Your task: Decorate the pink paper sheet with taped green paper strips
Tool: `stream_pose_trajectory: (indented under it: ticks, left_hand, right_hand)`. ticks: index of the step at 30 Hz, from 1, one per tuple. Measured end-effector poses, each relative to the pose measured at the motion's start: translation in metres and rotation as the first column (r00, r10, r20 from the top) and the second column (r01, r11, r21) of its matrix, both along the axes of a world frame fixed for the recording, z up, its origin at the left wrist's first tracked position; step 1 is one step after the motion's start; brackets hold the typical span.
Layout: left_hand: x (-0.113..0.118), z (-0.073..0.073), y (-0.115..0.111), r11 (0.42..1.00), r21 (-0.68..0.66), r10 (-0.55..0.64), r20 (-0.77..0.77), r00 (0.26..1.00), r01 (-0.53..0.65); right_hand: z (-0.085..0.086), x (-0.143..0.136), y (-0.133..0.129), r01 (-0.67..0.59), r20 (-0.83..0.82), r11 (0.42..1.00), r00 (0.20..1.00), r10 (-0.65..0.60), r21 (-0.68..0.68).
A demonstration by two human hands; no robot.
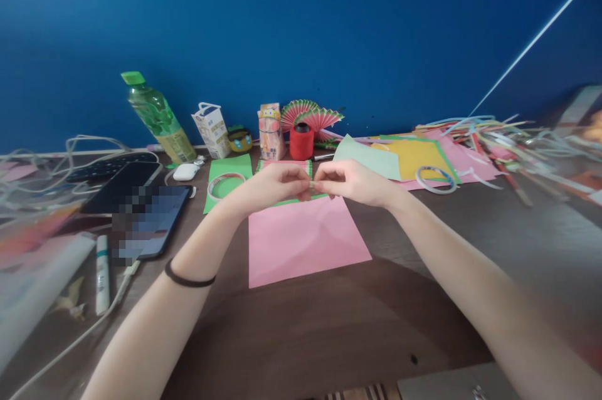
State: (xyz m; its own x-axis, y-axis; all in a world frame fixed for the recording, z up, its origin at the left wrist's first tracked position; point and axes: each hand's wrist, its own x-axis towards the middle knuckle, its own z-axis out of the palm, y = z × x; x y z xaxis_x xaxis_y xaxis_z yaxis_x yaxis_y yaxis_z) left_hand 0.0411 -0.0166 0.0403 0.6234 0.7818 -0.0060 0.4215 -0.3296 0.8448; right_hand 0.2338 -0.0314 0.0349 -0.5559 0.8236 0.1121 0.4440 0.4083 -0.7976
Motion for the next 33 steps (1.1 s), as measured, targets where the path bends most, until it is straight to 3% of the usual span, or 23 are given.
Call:
stream_pose_trajectory:
  ticks: [3, 6, 22, 33]
  left_hand:
    - [-0.0020, -0.0016, 0.0008, 0.981, -0.183, -0.043, 0.143, 0.989, 0.069]
    - [-0.0031, -0.0014, 0.0007, 0.966, -0.255, 0.020, 0.231, 0.973, 0.041]
    - [-0.0023, 0.0063, -0.0038, 0.981, -0.192, 0.044, 0.148, 0.988, -0.015]
    - [-0.0033, 0.0007, 0.0005, 0.993, -0.115, 0.018, 0.096, 0.995, -0.007]
  right_hand:
    - [0.0009, 0.0015, -0.0001, -0.008, -0.028, 1.000, 1.000, 0.008, -0.002]
    - [0.0023, 0.0036, -0.0002, 0.001, -0.048, 1.000, 0.999, -0.001, 0.000]
    - [0.0026, 0.0042, -0.0005, 0.014, -0.028, 1.000, 1.000, -0.014, -0.001]
    - [0.0013, 0.0008, -0.0013, 0.029, -0.007, 0.999, 1.000, -0.029, 0.033]
